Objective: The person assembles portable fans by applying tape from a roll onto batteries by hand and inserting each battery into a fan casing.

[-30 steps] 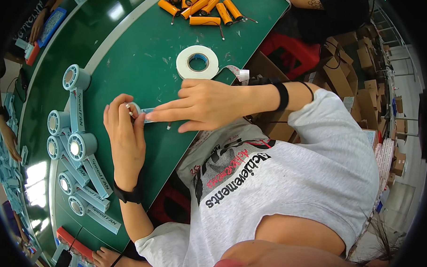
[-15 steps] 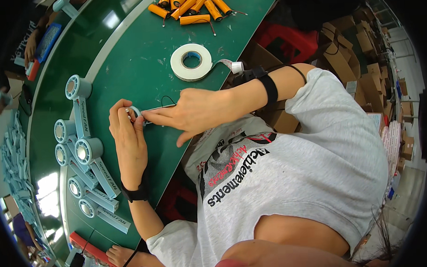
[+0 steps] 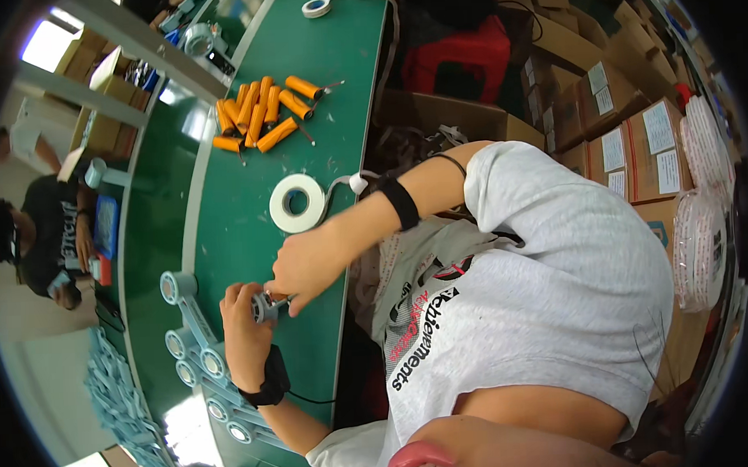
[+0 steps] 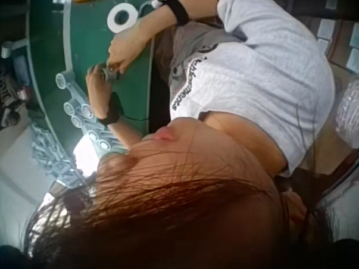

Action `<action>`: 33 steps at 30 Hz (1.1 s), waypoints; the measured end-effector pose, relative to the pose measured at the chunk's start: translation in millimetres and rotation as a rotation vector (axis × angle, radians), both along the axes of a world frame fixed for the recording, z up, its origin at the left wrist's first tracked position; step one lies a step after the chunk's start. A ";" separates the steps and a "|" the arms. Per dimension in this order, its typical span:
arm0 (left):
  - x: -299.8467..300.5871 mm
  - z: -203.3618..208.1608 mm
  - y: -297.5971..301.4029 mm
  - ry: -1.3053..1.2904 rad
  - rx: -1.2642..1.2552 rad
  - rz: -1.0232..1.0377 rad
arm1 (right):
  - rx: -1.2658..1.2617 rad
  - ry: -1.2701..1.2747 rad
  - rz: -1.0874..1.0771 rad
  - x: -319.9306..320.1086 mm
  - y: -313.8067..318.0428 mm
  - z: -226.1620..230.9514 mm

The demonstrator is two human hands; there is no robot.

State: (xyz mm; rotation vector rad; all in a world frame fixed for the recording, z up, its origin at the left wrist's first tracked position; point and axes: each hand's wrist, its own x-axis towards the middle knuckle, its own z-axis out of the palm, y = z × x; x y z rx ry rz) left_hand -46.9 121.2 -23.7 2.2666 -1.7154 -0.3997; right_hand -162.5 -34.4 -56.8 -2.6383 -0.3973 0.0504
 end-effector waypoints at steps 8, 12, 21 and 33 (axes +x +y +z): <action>144.0 47.9 -104.3 -0.192 -0.299 0.224 | -0.284 -0.219 -0.589 10.6 -164.3 15.6; 308.4 -42.4 -97.9 -0.183 -0.066 0.591 | -0.308 -0.095 -0.403 55.5 -159.7 6.5; 160.2 -45.3 -148.6 -0.139 -0.386 0.035 | 0.851 -0.034 -0.633 -61.4 -203.1 21.1; 15.3 -19.9 -131.4 0.177 -0.360 0.115 | 1.300 -0.074 -0.489 -74.5 -109.3 -16.0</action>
